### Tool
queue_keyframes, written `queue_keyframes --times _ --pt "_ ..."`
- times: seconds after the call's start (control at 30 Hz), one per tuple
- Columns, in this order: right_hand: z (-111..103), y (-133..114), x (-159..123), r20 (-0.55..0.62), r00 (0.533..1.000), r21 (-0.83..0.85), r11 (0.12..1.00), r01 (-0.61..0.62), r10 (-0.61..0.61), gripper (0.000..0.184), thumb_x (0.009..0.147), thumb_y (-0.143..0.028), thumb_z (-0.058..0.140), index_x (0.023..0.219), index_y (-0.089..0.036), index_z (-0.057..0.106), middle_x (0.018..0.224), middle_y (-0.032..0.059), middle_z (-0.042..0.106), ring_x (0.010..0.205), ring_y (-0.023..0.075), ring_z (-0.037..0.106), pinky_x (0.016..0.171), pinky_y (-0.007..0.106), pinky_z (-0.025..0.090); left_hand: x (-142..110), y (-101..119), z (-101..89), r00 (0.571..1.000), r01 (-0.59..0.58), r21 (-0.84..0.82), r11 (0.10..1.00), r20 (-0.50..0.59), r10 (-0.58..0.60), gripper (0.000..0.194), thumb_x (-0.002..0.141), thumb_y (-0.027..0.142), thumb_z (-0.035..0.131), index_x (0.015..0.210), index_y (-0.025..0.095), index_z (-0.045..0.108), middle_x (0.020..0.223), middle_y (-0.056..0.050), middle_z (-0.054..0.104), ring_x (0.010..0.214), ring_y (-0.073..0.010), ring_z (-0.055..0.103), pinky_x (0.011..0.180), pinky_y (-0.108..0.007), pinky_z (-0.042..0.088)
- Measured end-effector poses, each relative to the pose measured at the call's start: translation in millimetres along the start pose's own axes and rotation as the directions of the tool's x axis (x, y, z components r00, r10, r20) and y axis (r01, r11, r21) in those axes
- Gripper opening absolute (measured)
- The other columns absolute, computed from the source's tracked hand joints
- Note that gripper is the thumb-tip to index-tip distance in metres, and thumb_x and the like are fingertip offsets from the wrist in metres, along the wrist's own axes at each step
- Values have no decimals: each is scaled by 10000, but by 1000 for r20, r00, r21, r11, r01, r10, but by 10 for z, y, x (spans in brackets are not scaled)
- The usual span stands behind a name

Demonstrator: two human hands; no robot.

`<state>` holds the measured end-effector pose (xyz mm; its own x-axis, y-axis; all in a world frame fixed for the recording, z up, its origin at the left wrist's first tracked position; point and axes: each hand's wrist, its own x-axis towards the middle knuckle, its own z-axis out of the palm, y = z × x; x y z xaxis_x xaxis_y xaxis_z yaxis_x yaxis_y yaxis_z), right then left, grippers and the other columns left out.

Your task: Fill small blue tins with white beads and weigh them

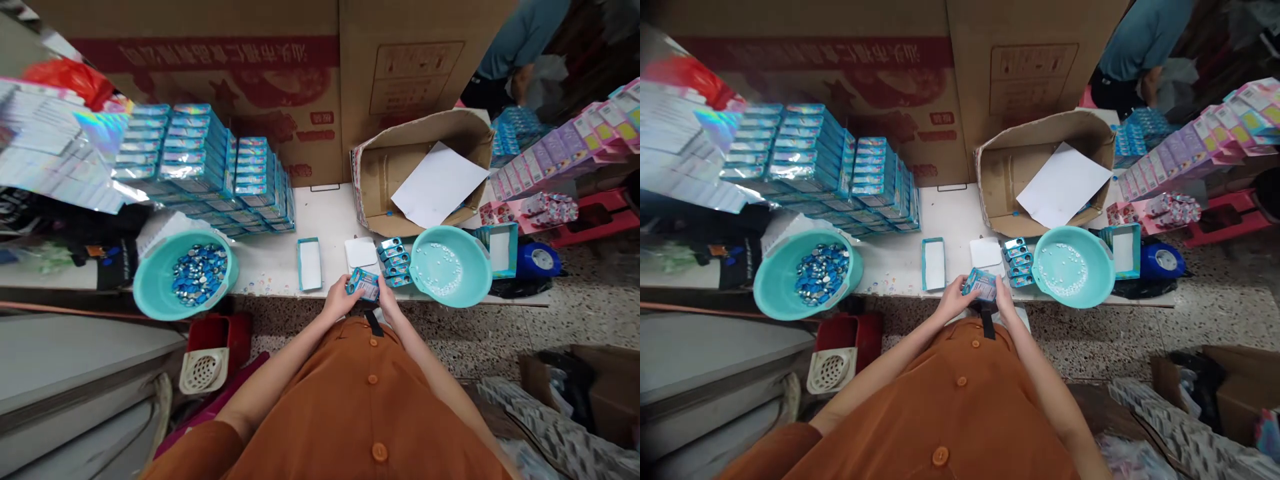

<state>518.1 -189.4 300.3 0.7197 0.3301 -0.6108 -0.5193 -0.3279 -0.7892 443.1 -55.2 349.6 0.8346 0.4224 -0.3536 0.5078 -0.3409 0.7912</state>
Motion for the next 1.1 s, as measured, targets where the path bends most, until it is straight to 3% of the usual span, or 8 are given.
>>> queue_keyframes --times 0.1,0.23,0.4,0.57,0.87,1.03,1.1 --pt "-194 70 12 -60 995 25 996 -82 83 571 720 -675 548 994 -189 672 966 72 705 814 203 640 663 277 493 189 -146 -73 1000 -22 172 985 -17 25 373 750 336 655 1089 207 568 1019 -50 680 925 -210 628 803 -304 472" --pt "-526 148 -32 -194 975 101 991 -88 107 511 656 -628 628 922 -197 693 882 52 711 723 176 620 634 265 461 550 -293 -145 992 -92 348 933 -45 115 347 777 310 626 1104 204 581 1083 -76 666 1009 -245 602 856 -328 451" --pt "-878 292 -198 -314 942 240 970 -41 118 530 640 -645 634 878 -176 700 806 71 709 664 170 618 618 271 454 1047 -354 -54 987 -96 369 925 -82 135 369 787 315 627 1136 207 577 1099 -68 666 1011 -228 599 860 -313 448" --pt "-1101 452 -358 -387 906 287 956 -56 169 522 631 -635 654 860 -168 702 788 80 705 648 166 615 614 275 458 1404 -329 130 982 -121 354 927 -93 164 364 771 269 635 1127 213 587 1107 -59 665 1032 -229 591 893 -317 440" --pt "-1201 467 -424 -402 898 221 971 -95 180 482 627 -601 663 840 -170 702 774 70 695 655 167 596 632 282 452 1604 -307 295 984 -163 341 926 -8 177 396 769 229 628 1159 209 563 1165 -66 633 1092 -243 553 963 -364 426" --pt "-1175 412 -375 -359 924 127 988 -92 132 466 658 -589 635 850 -169 703 793 78 700 695 185 605 660 292 453 1516 -543 215 981 -173 346 922 -23 193 861 645 305 771 1384 189 346 1354 -127 482 1262 -291 430 1063 -412 358" --pt "-1154 405 -349 -347 929 110 989 -97 130 461 661 -587 629 842 -169 700 795 79 699 689 184 602 663 293 451 1367 -718 151 984 -142 349 926 -53 171 892 645 340 771 1399 188 320 1336 -134 490 1263 -297 429 1066 -425 357"
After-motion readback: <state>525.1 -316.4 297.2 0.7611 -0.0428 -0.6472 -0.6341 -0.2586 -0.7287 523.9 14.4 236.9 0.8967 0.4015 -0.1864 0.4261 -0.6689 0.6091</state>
